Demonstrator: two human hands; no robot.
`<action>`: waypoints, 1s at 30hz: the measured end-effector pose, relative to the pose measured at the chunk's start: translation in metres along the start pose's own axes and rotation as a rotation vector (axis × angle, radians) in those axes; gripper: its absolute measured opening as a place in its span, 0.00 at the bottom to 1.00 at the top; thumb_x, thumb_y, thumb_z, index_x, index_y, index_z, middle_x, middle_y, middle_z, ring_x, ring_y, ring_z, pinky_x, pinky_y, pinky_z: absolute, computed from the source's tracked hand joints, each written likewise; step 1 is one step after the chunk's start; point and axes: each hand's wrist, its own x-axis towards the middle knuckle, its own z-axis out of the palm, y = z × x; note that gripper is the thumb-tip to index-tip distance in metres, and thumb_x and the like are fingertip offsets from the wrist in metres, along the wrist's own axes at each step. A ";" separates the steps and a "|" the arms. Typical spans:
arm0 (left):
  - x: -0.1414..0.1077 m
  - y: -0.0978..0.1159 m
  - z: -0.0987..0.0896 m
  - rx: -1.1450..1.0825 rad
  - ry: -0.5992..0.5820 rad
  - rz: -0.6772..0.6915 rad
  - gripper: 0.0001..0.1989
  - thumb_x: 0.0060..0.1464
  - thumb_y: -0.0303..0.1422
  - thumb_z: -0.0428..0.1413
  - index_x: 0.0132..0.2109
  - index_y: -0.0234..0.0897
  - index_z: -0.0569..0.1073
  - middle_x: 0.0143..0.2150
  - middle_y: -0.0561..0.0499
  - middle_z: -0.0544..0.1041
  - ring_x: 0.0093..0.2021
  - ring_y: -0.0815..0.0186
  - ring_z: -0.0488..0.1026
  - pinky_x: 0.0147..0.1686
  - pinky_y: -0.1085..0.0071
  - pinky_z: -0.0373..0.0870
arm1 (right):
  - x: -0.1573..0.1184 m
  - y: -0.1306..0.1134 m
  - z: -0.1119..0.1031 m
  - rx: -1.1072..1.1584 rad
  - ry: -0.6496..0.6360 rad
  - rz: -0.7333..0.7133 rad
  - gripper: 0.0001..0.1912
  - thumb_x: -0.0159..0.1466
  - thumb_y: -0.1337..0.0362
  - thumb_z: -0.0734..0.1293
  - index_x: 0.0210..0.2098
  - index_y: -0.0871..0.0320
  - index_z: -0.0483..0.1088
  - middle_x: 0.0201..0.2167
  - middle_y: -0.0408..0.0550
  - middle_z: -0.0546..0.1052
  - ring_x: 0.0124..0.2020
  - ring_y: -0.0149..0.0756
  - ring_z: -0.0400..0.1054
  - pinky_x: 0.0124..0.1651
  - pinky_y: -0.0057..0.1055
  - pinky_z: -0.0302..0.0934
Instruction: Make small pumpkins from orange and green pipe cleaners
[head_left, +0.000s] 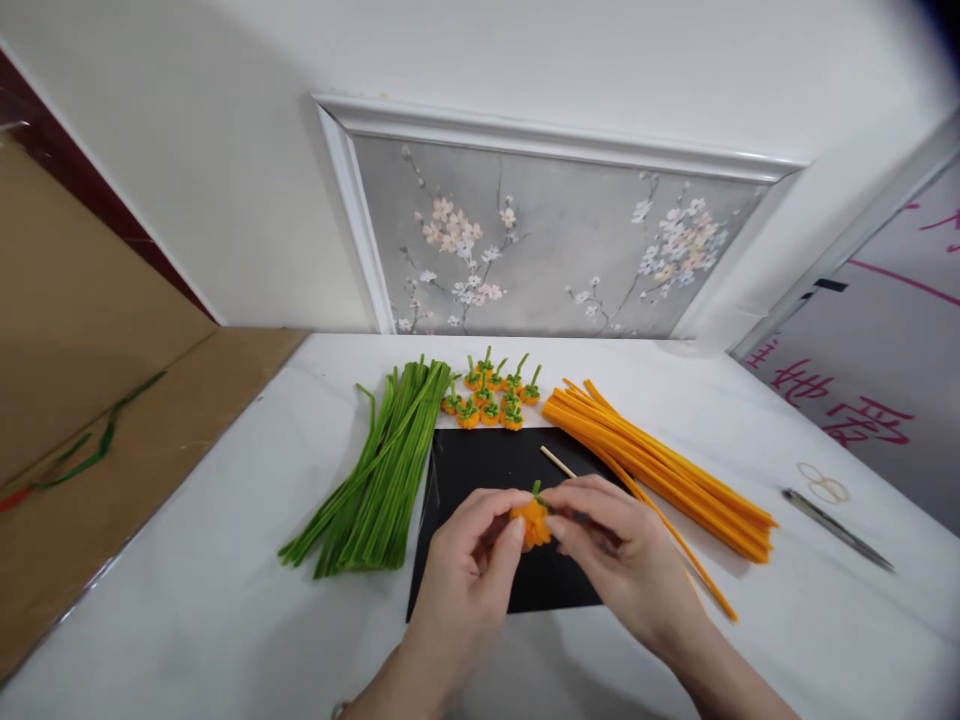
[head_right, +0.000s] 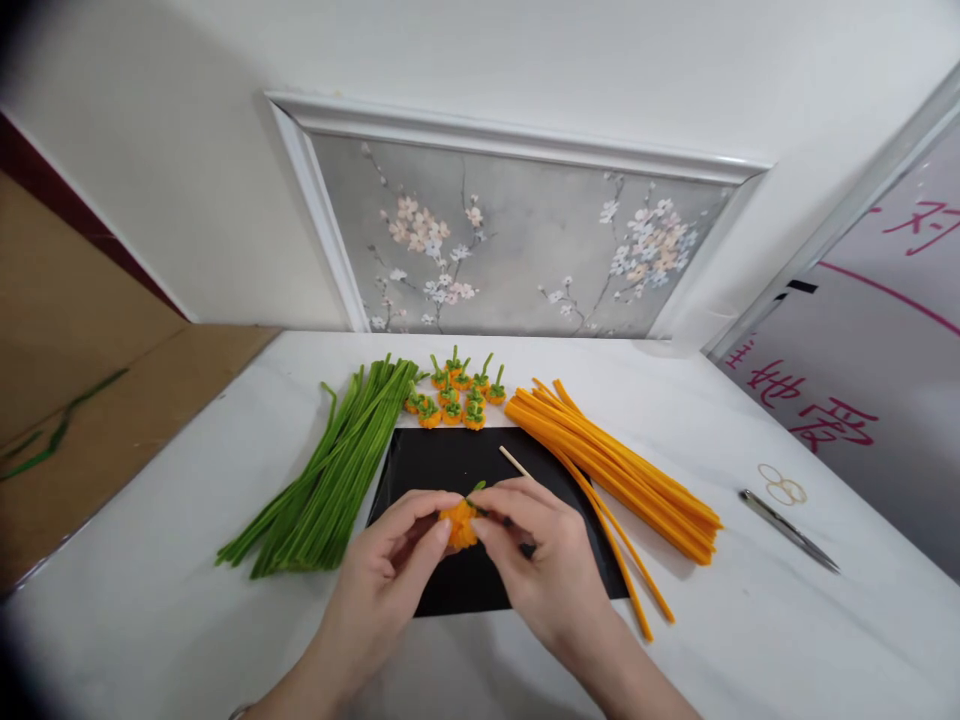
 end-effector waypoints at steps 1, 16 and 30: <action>0.001 0.000 -0.001 -0.002 0.004 0.003 0.10 0.60 0.28 0.50 0.45 0.39 0.75 0.39 0.50 0.75 0.35 0.68 0.74 0.34 0.74 0.73 | 0.000 0.000 -0.001 0.055 -0.006 0.071 0.07 0.64 0.64 0.65 0.37 0.57 0.75 0.32 0.48 0.75 0.26 0.31 0.72 0.27 0.24 0.70; 0.000 -0.003 0.000 0.170 -0.033 0.122 0.08 0.61 0.25 0.50 0.43 0.39 0.72 0.39 0.51 0.74 0.37 0.69 0.74 0.35 0.76 0.72 | -0.001 -0.005 0.006 -0.127 -0.030 -0.045 0.09 0.61 0.73 0.62 0.34 0.56 0.73 0.34 0.48 0.77 0.32 0.33 0.72 0.35 0.26 0.68; 0.001 -0.003 -0.001 0.171 -0.084 0.197 0.08 0.60 0.24 0.51 0.42 0.39 0.73 0.40 0.50 0.75 0.37 0.70 0.74 0.34 0.78 0.72 | 0.005 -0.004 0.002 0.391 -0.152 0.399 0.13 0.60 0.55 0.68 0.30 0.60 0.73 0.26 0.44 0.74 0.25 0.30 0.70 0.31 0.26 0.70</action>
